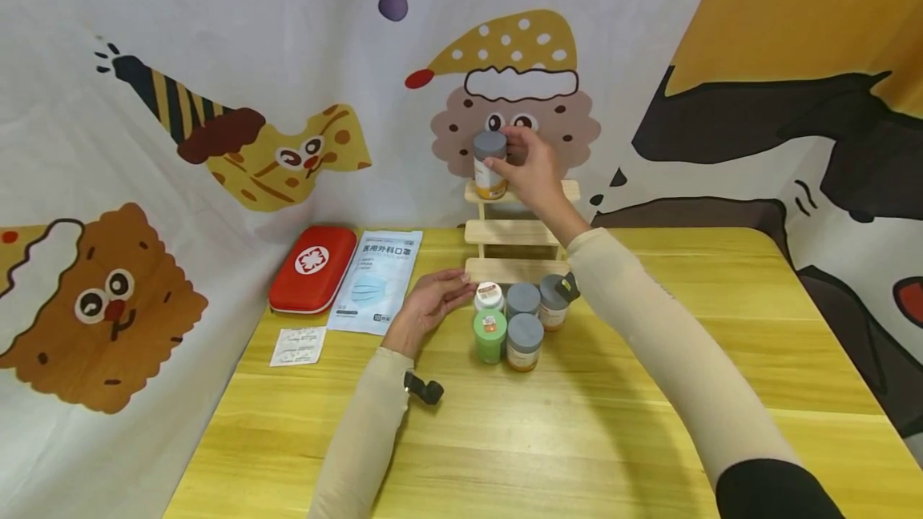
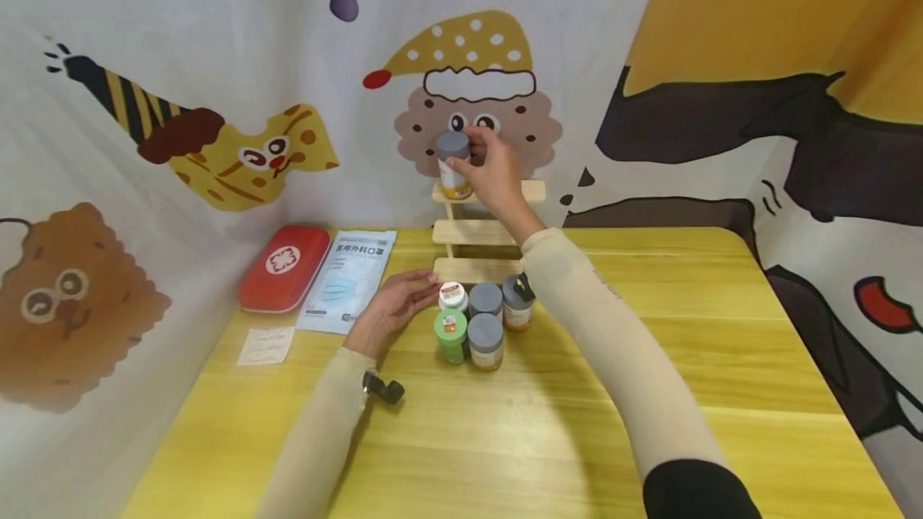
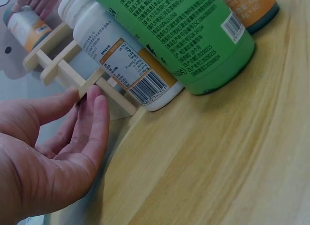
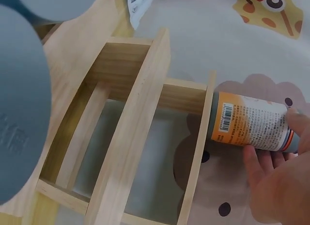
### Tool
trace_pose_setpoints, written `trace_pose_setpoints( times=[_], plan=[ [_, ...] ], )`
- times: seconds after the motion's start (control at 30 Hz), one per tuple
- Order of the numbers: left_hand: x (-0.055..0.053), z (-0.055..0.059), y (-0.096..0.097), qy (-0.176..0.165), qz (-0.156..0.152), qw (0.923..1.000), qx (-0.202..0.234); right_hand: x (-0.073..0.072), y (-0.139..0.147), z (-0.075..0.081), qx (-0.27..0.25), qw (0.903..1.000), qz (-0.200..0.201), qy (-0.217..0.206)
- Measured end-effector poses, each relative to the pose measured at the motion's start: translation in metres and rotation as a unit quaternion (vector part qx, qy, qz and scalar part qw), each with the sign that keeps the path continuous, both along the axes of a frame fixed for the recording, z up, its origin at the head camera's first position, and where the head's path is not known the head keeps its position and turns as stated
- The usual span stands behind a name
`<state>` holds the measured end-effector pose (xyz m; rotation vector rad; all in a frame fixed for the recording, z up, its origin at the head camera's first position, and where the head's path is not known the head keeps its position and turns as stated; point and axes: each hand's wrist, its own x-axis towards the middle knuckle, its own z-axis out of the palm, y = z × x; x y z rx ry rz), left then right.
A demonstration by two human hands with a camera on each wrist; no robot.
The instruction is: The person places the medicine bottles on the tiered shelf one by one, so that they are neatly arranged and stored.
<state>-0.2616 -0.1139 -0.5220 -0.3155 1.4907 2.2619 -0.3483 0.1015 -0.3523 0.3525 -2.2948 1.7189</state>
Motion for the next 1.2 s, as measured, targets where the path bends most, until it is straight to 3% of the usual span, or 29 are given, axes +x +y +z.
trace_pose_setpoints(
  times=[0.23, 0.5, 0.87, 1.2],
  plan=[
    [0.000, 0.001, 0.001, 0.000, -0.001, 1.0000, 0.000, 0.007, 0.011, 0.002, 0.024, 0.9997, -0.005, 0.001],
    [0.001, 0.003, 0.002, 0.000, 0.002, 1.0000, -0.001, 0.021, 0.030, 0.001, 0.024, 0.9992, -0.005, 0.032],
    [0.000, 0.001, 0.000, -0.002, 0.003, 1.0000, 0.005, 0.064, 0.042, -0.006, -0.022, 0.9984, 0.041, 0.032],
    [0.000, 0.001, 0.001, 0.002, -0.002, 1.0000, 0.006, 0.110, 0.051, -0.021, -0.005, 0.9969, 0.071, 0.035]
  ],
)
